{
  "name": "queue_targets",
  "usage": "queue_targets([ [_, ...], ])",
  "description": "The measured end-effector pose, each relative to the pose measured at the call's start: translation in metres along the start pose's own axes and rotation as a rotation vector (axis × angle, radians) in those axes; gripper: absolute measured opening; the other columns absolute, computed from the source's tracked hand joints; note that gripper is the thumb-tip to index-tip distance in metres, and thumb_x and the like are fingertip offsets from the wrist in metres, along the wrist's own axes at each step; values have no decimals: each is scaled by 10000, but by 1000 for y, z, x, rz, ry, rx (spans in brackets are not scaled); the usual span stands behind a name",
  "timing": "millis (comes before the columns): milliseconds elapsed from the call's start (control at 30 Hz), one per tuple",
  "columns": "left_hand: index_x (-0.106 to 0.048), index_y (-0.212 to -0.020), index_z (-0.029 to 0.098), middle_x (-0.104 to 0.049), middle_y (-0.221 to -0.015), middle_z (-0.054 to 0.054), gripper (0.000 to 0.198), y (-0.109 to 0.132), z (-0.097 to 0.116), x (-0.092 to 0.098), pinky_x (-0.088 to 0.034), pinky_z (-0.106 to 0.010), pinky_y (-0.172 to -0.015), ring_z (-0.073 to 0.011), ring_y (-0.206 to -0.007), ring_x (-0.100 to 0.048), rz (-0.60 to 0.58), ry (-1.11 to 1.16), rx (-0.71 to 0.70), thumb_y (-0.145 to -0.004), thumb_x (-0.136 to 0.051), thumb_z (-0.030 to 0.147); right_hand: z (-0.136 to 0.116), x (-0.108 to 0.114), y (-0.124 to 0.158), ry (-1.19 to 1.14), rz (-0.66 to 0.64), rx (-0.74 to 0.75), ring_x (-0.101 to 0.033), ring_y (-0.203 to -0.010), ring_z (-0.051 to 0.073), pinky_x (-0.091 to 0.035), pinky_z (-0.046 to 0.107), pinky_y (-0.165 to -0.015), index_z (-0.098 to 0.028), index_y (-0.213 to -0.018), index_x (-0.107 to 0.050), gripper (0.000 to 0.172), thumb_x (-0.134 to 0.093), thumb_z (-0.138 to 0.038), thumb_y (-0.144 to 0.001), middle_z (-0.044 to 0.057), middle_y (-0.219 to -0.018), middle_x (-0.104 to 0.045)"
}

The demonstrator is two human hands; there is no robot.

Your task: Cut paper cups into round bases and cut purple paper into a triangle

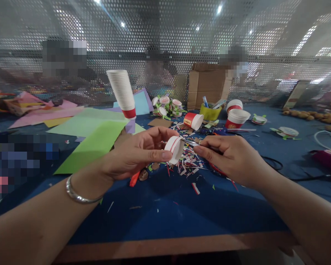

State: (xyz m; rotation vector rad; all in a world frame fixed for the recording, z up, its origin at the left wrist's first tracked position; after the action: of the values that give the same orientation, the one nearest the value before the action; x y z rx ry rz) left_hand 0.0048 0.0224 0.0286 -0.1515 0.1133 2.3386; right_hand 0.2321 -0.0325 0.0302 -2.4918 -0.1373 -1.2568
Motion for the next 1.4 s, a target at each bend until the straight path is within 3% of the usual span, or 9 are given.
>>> queue_targets([
  [167, -659, -1159, 192, -729, -983, -44, 422, 1, 2, -3, -522, -217, -703, -148, -854, -671, 10, -54, 1, -771, -825, 201, -2, 1, 1, -19, -17, 2, -461, -562, 118, -310, 287, -526, -196, -697, -588, 415, -537, -469, -1006, -24, -605, -543],
  [300, -682, -1112, 192, -715, -932, -28, 395, 1, 1, -2, -496, -220, -672, -146, -819, -654, 26, -71, -3, -744, -823, 202, -3, 0, 0, -22, -31, 19, -443, -559, 116, -326, 280, -530, -203, -663, -537, 426, -538, -459, -1003, -32, -591, -499],
  [667, -676, -1067, 200, -703, -867, -6, 364, -1, -1, 5, -490, -173, -522, -123, -700, -643, -6, 92, 6, -724, -788, 153, -1, 1, 1, -50, -54, -6, -452, -570, 116, -316, 276, -524, -196, -716, -619, 468, -531, -567, -986, -21, -626, -537],
  [800, -683, -1031, 194, -704, -871, -11, 345, 0, 3, 4, -537, -179, -568, -123, -709, -649, 21, 119, -9, -708, -785, 124, -1, 1, 1, -50, -62, -30, -426, -549, 115, -298, 280, -505, -194, -720, -628, 471, -530, -571, -984, -25, -604, -516],
  [933, -681, -1065, 207, -700, -891, -17, 371, -1, 3, 3, -514, -166, -516, -131, -720, -649, 13, 108, -23, -717, -786, 134, -1, 0, 0, -25, -67, -14, -435, -560, 120, -307, 278, -514, -200, -680, -582, 458, -535, -538, -986, -25, -599, -500],
  [1100, -690, -1032, 199, -700, -888, -24, 344, -1, 3, 3, -547, -175, -583, -125, -732, -640, 33, 97, -50, -713, -786, 115, -1, -1, 0, -28, -65, -10, -444, -566, 121, -315, 273, -518, -207, -658, -533, 456, -534, -523, -987, -25, -605, -489],
  [1200, -680, -1089, 221, -683, -911, -19, 381, 0, 1, 5, -505, -160, -494, -124, -699, -639, 10, 59, -43, -732, -792, 151, -1, -2, 0, -23, -73, -14, -433, -551, 117, -309, 272, -510, -209, -642, -503, 459, -531, -510, -987, -32, -588, -467],
  [1400, -653, -1154, 259, -654, -937, -5, 418, 3, -1, 7, -446, -149, -430, -114, -662, -623, -7, -27, -20, -766, -800, 203, -1, -2, 0, -4, -77, -6, -466, -581, 127, -320, 282, -537, -204, -687, -577, 442, -516, -516, -994, -24, -614, -515],
])
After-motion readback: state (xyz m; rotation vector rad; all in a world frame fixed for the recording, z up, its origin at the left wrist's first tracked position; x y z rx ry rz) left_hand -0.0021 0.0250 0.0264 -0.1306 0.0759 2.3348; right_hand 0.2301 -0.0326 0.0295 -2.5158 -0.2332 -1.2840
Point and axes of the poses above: each hand's wrist, its own y-axis away from the middle knuckle, its own x-axis out of the back of the hand, z = x × y, the point moved 2 cm from there along -y, towards the middle knuckle
